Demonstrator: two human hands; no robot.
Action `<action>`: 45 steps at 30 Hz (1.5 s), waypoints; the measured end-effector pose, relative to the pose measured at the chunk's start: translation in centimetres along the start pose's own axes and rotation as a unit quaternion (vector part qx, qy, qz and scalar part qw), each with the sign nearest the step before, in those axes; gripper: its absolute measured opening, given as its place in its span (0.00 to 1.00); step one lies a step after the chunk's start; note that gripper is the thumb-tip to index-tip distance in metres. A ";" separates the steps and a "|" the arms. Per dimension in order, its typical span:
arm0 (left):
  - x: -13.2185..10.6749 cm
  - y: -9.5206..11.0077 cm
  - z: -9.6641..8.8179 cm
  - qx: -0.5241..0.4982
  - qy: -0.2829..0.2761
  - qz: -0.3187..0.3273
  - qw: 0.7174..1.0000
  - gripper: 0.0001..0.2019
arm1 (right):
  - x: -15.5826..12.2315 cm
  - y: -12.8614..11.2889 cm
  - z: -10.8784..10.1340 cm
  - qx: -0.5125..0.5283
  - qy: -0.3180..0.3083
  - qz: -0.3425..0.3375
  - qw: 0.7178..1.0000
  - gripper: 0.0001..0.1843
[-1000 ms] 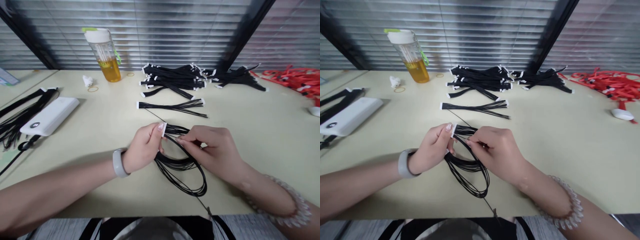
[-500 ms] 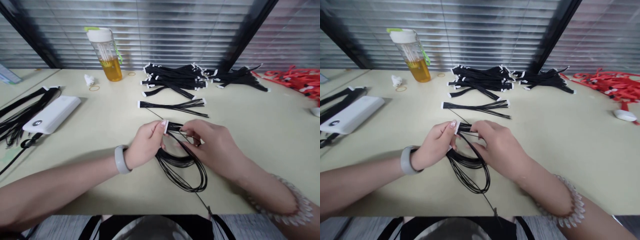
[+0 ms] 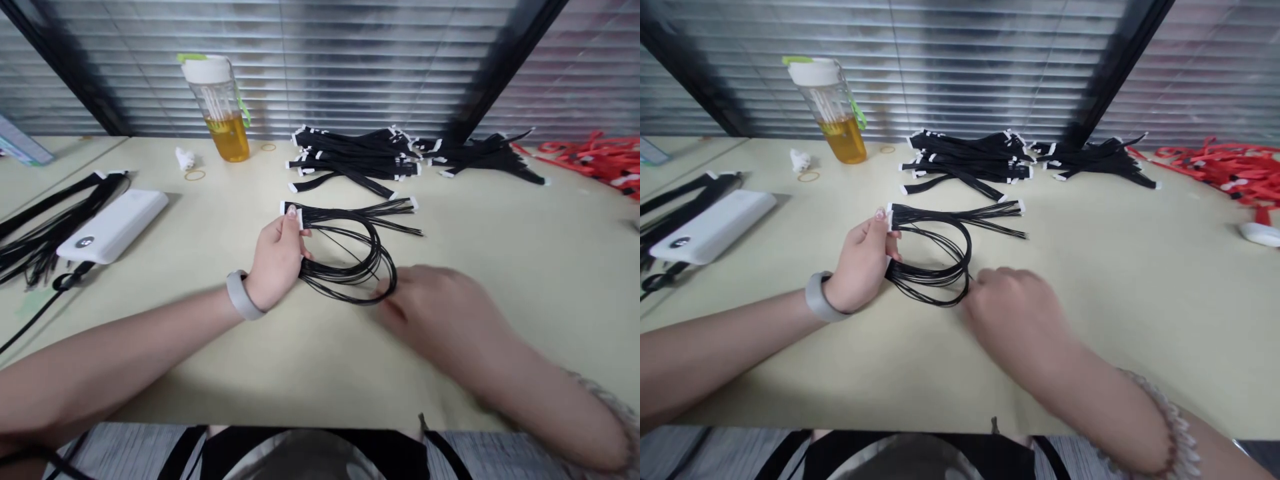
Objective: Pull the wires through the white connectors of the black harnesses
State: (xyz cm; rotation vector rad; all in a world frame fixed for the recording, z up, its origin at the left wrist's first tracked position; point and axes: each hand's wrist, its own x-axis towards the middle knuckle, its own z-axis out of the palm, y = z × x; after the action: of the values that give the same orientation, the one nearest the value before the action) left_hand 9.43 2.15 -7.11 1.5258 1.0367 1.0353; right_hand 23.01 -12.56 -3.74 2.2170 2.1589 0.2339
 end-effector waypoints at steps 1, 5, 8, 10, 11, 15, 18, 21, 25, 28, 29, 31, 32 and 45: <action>0.0 0.0 0.0 -0.002 -0.001 0.001 1.000 0.21 | 0.0 0.6 0.0 -0.047 0.040 0.022 0.998 0.16; -0.1 0.3 0.0 0.000 -0.010 0.005 1.000 0.21 | -0.1 3.5 -0.8 -0.135 0.178 0.118 0.968 0.17; -0.4 0.3 -0.1 0.001 -0.024 0.014 1.000 0.20 | -0.1 4.9 -1.5 -0.056 0.281 0.148 0.947 0.14; -0.7 0.3 -0.1 -0.002 -0.045 0.028 0.999 0.20 | 0.1 5.0 -1.8 0.109 0.334 0.149 0.924 0.18; -0.9 0.3 -0.2 -0.002 -0.058 0.036 0.998 0.20 | 0.2 4.9 -2.0 0.216 0.357 0.151 0.896 0.19; -2.0 0.2 -0.3 0.014 -0.114 0.070 0.991 0.21 | 0.5 3.6 -2.0 0.555 0.400 0.138 0.716 0.15; -2.8 0.3 -0.4 0.029 -0.147 0.095 0.984 0.21 | 0.4 2.5 -1.4 0.570 0.294 0.097 0.761 0.21; -3.3 0.3 -0.5 0.037 -0.165 0.120 0.978 0.22 | 0.2 1.2 -0.9 0.459 0.182 0.072 0.867 0.07; -3.8 0.4 -0.7 0.048 -0.181 0.144 0.972 0.21 | 0.3 0.1 -0.8 0.392 0.161 0.057 0.904 0.07; -4.1 0.6 -0.8 0.058 -0.192 0.160 0.966 0.20 | 0.5 -0.2 -0.7 0.367 0.165 0.054 0.914 0.09; -4.2 0.7 -0.8 0.062 -0.194 0.164 0.965 0.20 | 0.6 -0.3 -0.7 0.363 0.165 0.048 0.916 0.10; -4.4 0.7 -0.9 0.069 -0.198 0.172 0.963 0.20 | 0.7 -0.4 -0.8 0.358 0.164 0.029 0.919 0.11; -4.6 0.8 -0.9 0.074 -0.199 0.177 0.961 0.20 | 0.7 -0.5 -0.8 0.359 0.163 0.020 0.919 0.11; -4.9 0.8 -1.0 0.103 -0.213 0.201 0.951 0.19 | 0.5 -0.5 -1.1 0.375 0.133 -0.005 0.917 0.10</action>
State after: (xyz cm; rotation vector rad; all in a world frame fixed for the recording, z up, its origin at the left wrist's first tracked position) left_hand 7.28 -2.40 -6.73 2.0778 0.5515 0.8217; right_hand 22.36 -12.11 -2.65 2.6543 2.7477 -0.3965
